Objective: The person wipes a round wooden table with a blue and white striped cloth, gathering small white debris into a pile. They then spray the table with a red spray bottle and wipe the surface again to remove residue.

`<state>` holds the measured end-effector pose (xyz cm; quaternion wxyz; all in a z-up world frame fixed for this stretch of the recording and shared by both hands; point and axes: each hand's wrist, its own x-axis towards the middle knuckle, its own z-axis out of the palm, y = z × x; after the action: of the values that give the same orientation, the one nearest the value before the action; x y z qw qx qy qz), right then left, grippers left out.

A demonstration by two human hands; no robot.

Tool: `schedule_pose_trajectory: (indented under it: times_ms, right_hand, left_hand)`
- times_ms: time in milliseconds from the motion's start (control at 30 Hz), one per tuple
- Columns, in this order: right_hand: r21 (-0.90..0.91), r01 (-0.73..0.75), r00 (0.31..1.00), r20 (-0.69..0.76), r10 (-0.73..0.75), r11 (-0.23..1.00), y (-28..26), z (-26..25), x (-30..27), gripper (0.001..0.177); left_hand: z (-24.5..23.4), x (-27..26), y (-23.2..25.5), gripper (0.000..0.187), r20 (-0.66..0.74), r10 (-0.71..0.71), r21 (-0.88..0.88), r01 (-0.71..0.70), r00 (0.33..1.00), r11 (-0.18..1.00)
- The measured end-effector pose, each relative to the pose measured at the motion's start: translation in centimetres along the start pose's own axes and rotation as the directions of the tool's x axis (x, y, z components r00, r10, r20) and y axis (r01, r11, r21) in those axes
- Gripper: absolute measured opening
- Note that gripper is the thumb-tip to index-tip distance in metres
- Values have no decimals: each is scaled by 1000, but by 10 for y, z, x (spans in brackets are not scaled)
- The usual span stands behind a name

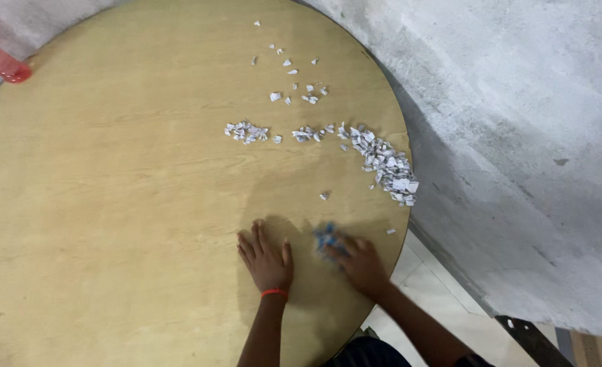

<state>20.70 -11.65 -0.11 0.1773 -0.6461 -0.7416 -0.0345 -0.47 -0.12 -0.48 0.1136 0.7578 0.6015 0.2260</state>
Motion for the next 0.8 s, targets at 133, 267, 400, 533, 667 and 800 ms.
schedule_pose_trajectory:
  times_ms: [133, 267, 400, 533, 667, 800]
  right_hand:
    - [-149, -187, 980, -90, 175, 971, 62, -10, 7, 59]
    - [-102, -319, 895, -358, 264, 942, 94, -16, 15, 47]
    - [43, -223, 955, -189, 227, 974, 42, 5, 23, 43]
    - [280, -115, 993, 49, 105, 953, -56, 38, 38, 42]
    - [44, 72, 992, -107, -67, 996, -43, 54, 92, 33]
    - [19, -64, 971, -229, 67, 998, 12, 57, 145, 43]
  left_hand:
    - [0, -2, -1, 77, -14, 13, 18, -12, 1000, 1000]
    - [-2, -4, 0, 77, -11, -7, -33, 7, 1000, 999]
    - [-2, -1, 3, 76, -19, -22, -27, 22, 1000, 999]
    - [-2, 0, 1, 77, -3, -43, -66, 43, 999, 997]
    - [0, 5, 2, 73, -14, -72, -39, 71, 997, 997]
    - [-2, 4, 5, 75, -21, -48, 54, 49, 999, 997]
